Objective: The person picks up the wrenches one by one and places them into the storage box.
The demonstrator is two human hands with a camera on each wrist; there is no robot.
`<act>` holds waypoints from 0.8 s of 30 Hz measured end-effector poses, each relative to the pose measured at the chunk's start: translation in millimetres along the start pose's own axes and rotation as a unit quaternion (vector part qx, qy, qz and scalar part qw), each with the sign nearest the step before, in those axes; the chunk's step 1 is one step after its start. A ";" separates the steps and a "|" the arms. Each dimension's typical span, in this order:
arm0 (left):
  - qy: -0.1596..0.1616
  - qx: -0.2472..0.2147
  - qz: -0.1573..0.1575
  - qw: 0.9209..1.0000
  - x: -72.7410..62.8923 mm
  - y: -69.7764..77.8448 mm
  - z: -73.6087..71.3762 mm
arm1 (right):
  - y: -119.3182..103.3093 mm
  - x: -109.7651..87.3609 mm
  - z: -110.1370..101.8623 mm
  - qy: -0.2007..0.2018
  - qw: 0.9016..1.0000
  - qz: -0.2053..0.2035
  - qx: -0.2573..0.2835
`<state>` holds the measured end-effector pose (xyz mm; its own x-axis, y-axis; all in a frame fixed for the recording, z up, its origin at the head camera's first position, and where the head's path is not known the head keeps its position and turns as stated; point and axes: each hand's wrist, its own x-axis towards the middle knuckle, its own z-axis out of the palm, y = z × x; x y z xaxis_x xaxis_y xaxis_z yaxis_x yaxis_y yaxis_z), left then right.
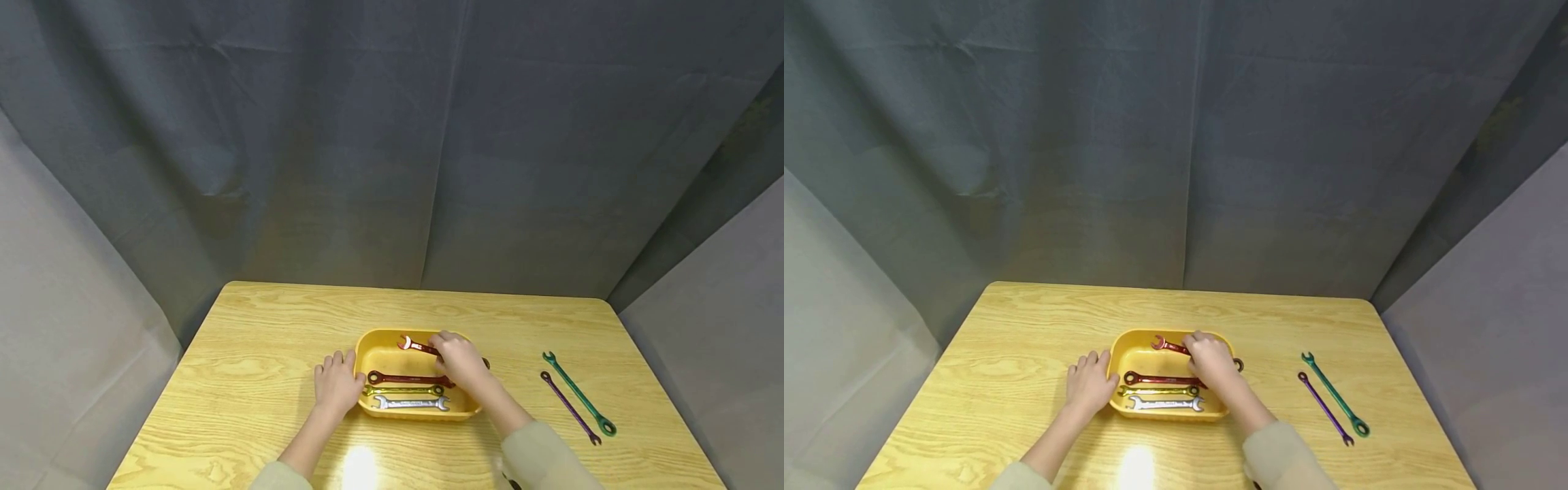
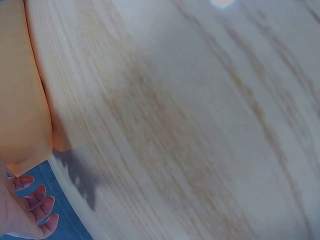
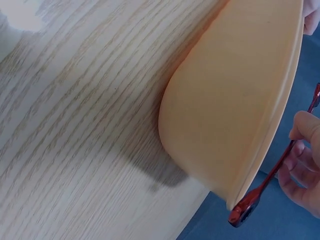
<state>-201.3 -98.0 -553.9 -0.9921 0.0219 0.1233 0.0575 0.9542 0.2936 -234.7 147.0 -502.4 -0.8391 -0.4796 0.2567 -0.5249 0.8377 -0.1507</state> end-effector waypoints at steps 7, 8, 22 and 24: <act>0.001 0.005 0.001 1.000 0.7 -1.8 2.2 | -1.9 5.0 6.1 0.015 0.999 -0.043 -0.028; 0.002 0.005 0.002 1.000 0.7 -1.9 2.1 | -2.4 5.8 6.6 0.014 0.998 -0.045 -0.030; 0.006 0.004 0.000 1.000 -0.4 -1.4 -0.3 | -10.7 14.0 14.9 -0.029 0.998 -0.055 -0.020; 0.005 0.004 -0.001 1.000 -0.3 -1.2 -0.4 | -10.7 14.4 17.9 -0.035 0.998 -0.054 -0.020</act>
<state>-200.9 -99.3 -553.9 -0.9910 0.0172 0.1324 0.0550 0.9564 0.2869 -243.7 126.4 -514.2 -0.7863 -0.5837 0.2022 -0.6081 0.7891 -0.0866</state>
